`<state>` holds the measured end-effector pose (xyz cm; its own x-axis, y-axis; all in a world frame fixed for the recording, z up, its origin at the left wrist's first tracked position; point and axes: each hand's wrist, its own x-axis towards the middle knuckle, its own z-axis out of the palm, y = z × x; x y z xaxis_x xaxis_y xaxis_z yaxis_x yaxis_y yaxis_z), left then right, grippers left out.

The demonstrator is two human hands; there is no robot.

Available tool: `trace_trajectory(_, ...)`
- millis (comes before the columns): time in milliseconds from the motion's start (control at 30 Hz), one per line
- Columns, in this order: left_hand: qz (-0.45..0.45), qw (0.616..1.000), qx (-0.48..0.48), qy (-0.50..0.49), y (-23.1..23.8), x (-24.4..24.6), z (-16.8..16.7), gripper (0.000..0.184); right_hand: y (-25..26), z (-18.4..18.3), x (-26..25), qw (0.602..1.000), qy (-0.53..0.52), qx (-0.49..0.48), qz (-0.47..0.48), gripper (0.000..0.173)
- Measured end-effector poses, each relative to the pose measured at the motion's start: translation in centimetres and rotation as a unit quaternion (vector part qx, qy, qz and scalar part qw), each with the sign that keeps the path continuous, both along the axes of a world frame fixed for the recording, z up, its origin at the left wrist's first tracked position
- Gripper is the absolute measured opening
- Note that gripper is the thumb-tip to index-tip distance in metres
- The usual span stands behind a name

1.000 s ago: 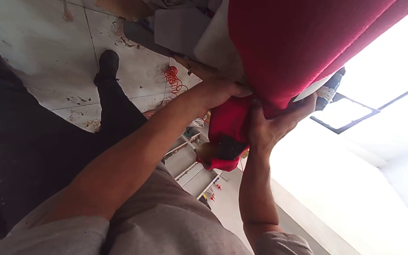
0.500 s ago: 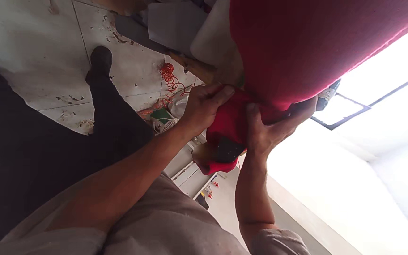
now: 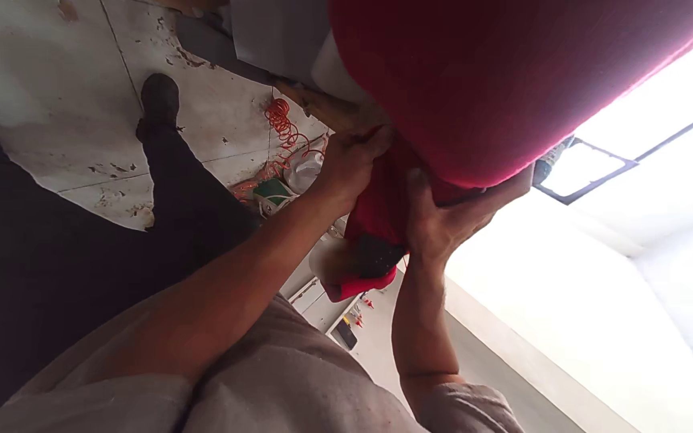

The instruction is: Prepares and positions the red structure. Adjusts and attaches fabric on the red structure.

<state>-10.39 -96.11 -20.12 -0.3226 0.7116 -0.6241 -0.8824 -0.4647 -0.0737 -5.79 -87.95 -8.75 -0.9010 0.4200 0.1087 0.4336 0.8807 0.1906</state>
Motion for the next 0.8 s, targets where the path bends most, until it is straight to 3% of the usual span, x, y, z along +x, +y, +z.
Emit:
trace_trajectory(200,0.001,1.000,0.000,0.023,1.1,0.4,-0.8,0.014,-0.2,-0.2,-0.5,1.000,-0.006,-0.004,-0.007,0.105)
trace_trajectory(333,0.032,0.978,0.016,0.205,0.5,1.1,-3.1,0.016,-0.6,-0.1,-0.9,1.000,-0.020,-0.005,-0.007,0.100)
trace_trajectory(400,0.000,0.945,-0.004,0.326,-1.2,0.2,-4.1,0.014,-0.6,-0.1,-0.9,1.000,-0.028,0.007,-0.007,0.099)
trace_trajectory(500,-0.023,0.872,0.000,0.488,-3.1,-1.6,-5.3,0.034,-0.8,0.0,-0.8,0.999,-0.044,0.015,-0.018,0.101)
trace_trajectory(700,-0.043,0.714,-0.029,0.698,-2.5,-3.6,-5.0,0.029,-0.7,-0.6,-1.5,0.999,-0.026,0.024,-0.019,0.101)
trace_trajectory(733,-0.030,0.689,-0.038,0.723,-1.7,-3.4,-5.7,0.031,-0.5,-0.9,-1.5,1.000,-0.007,0.026,-0.005,0.101)
trace_trajectory(800,0.107,0.646,-0.080,0.751,3.2,-0.4,-10.1,0.034,-0.5,-0.8,-1.4,1.000,-0.011,0.028,-0.004,0.100)
